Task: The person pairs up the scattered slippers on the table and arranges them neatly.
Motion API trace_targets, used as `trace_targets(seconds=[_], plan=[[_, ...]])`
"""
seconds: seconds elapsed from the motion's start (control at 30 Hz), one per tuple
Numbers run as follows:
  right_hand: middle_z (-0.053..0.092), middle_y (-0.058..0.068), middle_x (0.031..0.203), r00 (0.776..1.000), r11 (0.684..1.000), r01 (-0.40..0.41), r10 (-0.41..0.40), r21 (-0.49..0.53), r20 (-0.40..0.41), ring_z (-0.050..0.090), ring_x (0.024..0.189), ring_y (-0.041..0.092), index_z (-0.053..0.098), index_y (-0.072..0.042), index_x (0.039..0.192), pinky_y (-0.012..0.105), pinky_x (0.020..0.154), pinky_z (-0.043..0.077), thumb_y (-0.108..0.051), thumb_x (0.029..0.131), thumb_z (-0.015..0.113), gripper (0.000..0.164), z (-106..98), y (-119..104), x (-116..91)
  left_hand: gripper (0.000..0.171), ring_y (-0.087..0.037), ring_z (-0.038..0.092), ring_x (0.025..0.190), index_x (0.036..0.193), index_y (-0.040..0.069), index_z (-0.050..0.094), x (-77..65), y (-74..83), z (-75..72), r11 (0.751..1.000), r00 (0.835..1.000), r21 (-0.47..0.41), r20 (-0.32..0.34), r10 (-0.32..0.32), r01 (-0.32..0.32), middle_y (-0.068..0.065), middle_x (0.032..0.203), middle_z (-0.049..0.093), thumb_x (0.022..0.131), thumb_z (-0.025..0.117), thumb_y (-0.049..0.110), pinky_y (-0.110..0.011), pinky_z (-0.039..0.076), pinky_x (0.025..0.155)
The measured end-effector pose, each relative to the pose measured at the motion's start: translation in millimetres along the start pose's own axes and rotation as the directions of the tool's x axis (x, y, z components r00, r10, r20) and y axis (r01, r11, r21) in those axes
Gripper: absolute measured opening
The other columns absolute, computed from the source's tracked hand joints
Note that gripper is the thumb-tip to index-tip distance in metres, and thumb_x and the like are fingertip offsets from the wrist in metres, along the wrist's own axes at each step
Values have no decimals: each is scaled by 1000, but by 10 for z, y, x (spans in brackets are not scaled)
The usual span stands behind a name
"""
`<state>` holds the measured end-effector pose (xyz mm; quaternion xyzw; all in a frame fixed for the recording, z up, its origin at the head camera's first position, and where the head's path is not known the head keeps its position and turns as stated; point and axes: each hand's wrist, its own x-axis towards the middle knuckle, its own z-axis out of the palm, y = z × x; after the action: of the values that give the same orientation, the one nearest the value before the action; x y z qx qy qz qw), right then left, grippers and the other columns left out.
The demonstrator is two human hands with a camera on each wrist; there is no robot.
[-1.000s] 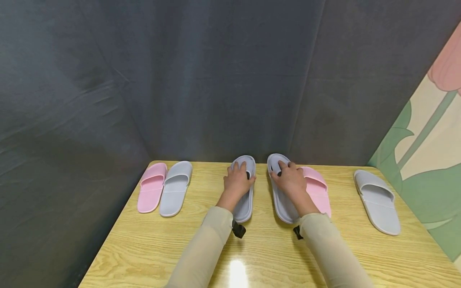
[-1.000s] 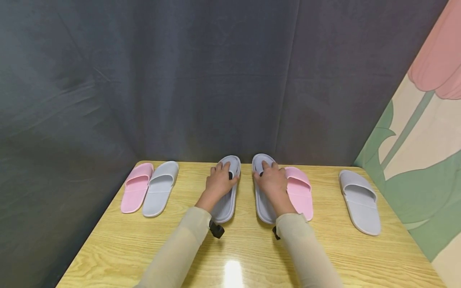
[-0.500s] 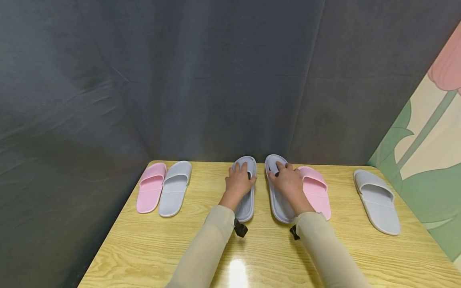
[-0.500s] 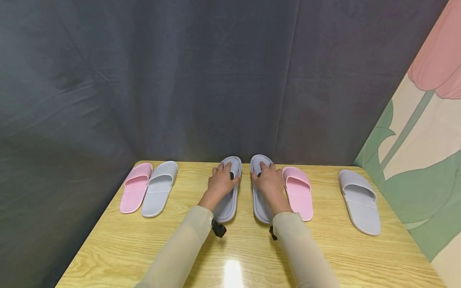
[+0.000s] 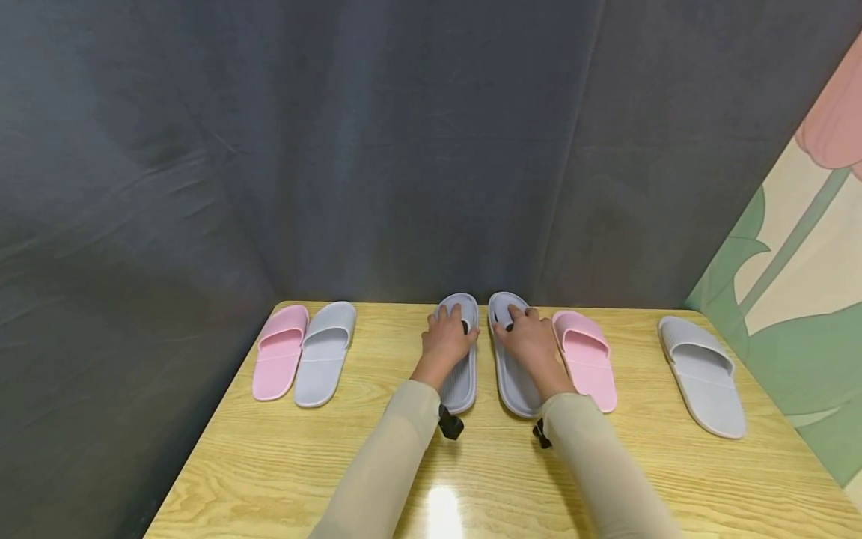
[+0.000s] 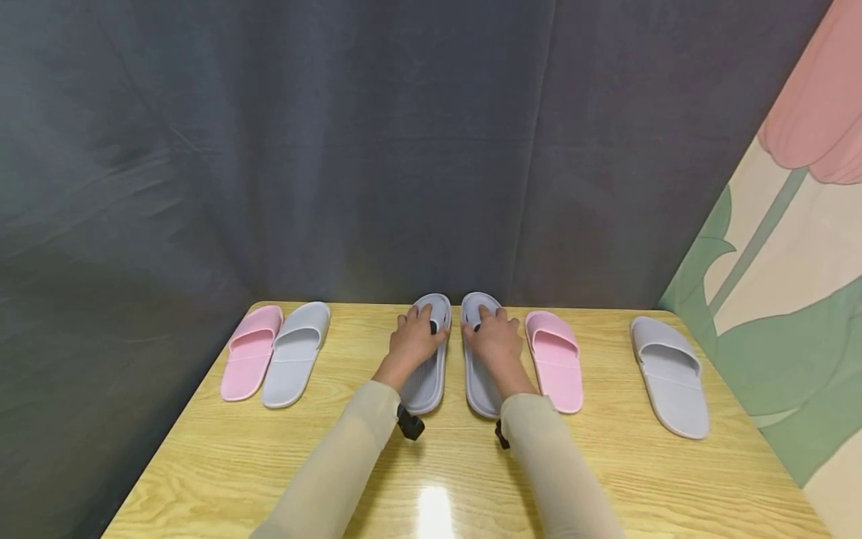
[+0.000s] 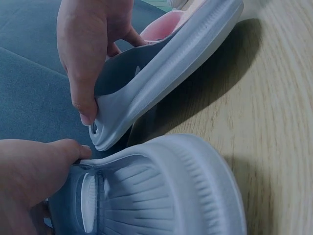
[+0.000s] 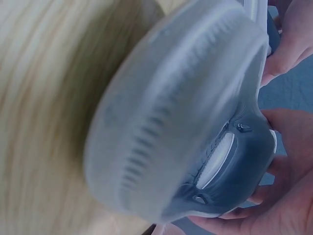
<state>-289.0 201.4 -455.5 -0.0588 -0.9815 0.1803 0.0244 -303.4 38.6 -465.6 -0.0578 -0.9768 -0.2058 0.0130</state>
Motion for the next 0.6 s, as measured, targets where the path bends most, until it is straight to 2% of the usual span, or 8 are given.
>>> trace_targets(seconds=[0.23, 0.6], plan=[[38, 27, 152, 999, 998, -37, 36, 44, 27, 41, 130, 55, 41, -13, 155, 64, 96, 45, -49, 99, 54, 68, 41, -24, 29, 68, -41, 40, 139, 155, 12, 40, 39, 3, 13, 1000, 1000, -15, 20, -11, 11, -18, 156, 40, 100, 59, 48, -59, 46, 99], [41, 26, 150, 998, 997, -60, 58, 53, 37, 42, 131, 52, 42, -14, 155, 65, 91, 47, -49, 99, 53, 67, 38, -81, 16, 67, -41, 39, 139, 154, 12, 40, 96, 25, 58, 1000, 999, -11, 29, -25, 26, -17, 154, 40, 100, 58, 48, -59, 46, 99]])
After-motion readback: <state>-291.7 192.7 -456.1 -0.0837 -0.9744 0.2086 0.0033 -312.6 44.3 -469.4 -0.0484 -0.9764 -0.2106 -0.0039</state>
